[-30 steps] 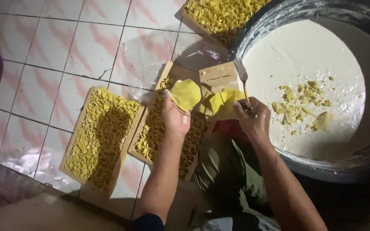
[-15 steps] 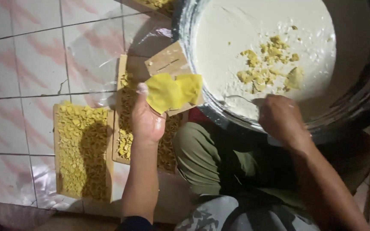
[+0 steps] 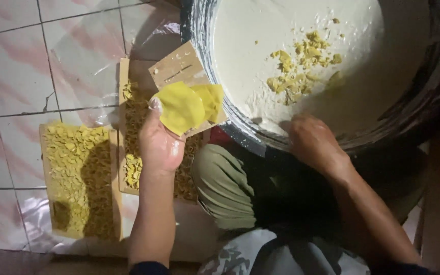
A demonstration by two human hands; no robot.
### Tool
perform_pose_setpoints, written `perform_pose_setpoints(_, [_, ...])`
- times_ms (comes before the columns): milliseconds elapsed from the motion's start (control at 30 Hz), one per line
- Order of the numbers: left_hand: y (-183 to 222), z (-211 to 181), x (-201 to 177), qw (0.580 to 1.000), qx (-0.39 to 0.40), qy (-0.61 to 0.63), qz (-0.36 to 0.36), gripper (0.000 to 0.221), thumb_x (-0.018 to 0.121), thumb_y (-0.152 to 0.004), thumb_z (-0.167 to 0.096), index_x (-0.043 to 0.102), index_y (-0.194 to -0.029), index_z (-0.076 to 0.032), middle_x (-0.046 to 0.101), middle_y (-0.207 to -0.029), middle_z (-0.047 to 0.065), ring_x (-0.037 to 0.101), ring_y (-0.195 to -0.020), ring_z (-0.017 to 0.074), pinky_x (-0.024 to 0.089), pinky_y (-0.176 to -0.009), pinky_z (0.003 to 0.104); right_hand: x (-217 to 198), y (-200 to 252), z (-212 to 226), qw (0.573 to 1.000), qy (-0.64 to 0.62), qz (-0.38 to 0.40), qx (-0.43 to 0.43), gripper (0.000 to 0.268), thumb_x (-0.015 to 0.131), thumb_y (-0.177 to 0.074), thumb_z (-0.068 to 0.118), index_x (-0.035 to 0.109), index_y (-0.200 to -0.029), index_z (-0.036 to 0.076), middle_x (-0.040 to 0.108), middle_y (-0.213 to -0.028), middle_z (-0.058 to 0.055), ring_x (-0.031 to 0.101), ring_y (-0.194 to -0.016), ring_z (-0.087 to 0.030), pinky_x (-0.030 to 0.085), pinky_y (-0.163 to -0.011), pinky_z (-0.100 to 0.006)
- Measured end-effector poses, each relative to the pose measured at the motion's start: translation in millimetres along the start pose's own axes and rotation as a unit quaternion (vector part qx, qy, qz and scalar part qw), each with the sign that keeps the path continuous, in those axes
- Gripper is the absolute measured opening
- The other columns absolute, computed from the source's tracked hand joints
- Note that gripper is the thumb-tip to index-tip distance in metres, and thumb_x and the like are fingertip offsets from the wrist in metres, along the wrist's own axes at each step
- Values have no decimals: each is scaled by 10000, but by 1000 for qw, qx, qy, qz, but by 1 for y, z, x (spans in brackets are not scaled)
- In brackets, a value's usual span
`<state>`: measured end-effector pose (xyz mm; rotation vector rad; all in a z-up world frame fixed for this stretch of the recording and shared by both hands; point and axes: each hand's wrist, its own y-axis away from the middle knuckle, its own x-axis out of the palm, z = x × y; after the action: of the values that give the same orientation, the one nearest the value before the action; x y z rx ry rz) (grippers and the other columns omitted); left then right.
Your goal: The person scrapes a yellow dough-like sheet with a fork over a large metal bowl containing white batter, collecting the scraped pieces in the bowl. The person repeats this scraping action multiple times, handling the dough sheet and fork throughout.
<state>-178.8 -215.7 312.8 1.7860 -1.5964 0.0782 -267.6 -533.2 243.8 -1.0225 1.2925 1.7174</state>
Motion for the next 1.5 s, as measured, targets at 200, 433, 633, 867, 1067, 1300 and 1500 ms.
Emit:
perform_pose_setpoints(200, [-2, 8, 1, 999, 7, 42, -15, 444, 590, -984, -420, 655, -1288, -103, 718, -1273, 147, 711, -1146, 299, 572, -1024, 495, 14, -9, -19, 992, -86, 33, 86, 174, 730, -791, 263, 815, -737, 121, 717, -596, -143, 751, -618, -341, 559, -483, -439])
perform_pose_setpoints(433, [-1, 18, 17, 999, -8, 15, -37, 423, 543, -1012, -424, 652, -1267, -104, 719, -1252, 179, 716, -1123, 317, 561, -1011, 490, -26, 5, -16, 840, -519, 46, 151, 226, 632, -956, 104, 791, -1063, -15, 716, -815, -262, 706, -719, -369, 544, -636, -518])
perform_pose_setpoints(633, [-10, 51, 55, 996, -32, 60, -50, 363, 624, -986, -322, 635, -1210, -37, 709, -1233, 239, 726, -1072, 369, 599, -917, 532, -45, 35, -11, 740, -657, -79, 121, 123, 644, -924, -39, 756, -886, -72, 536, -640, -107, 517, -564, -202, 465, -498, -356])
perform_pose_setpoints(867, [-13, 81, 123, 978, -142, 113, -101, 503, 633, -1002, -361, 599, -1324, 24, 654, -1321, 242, 660, -1194, 323, 532, -1018, 419, -46, 25, 26, 748, -580, -323, -7, 320, 805, -840, -66, 770, -1153, -9, 742, -944, -195, 662, -871, -167, 546, -760, -326])
perform_pose_setpoints(1067, [-14, 84, 134, 990, -67, 23, -125, 428, 638, -974, -420, 668, -1131, -23, 677, -1119, 203, 664, -1061, 285, 543, -888, 379, -76, 50, 9, 761, -608, -221, 49, 319, 657, -910, -44, 749, -1215, -37, 701, -753, -190, 628, -609, -209, 510, -569, -352])
perform_pose_setpoints(1300, [-17, 70, 119, 993, -46, 38, -101, 362, 614, -962, -436, 663, -1070, -94, 657, -982, 135, 669, -812, 274, 485, -580, 332, -83, 66, -36, 826, -518, -119, 190, 346, 661, -902, -25, 762, -1221, 62, 719, -930, -249, 721, -865, -390, 530, -789, -530])
perform_pose_setpoints(1500, [5, 50, 122, 990, -142, 16, 6, 303, 632, -957, -370, 593, -1029, -78, 714, -856, 140, 716, -659, 288, 382, -415, 301, -59, 45, -13, 742, -603, -283, 73, 329, 804, -864, -25, 724, -1178, 33, 540, -754, -30, 539, -743, -121, 468, -659, -297])
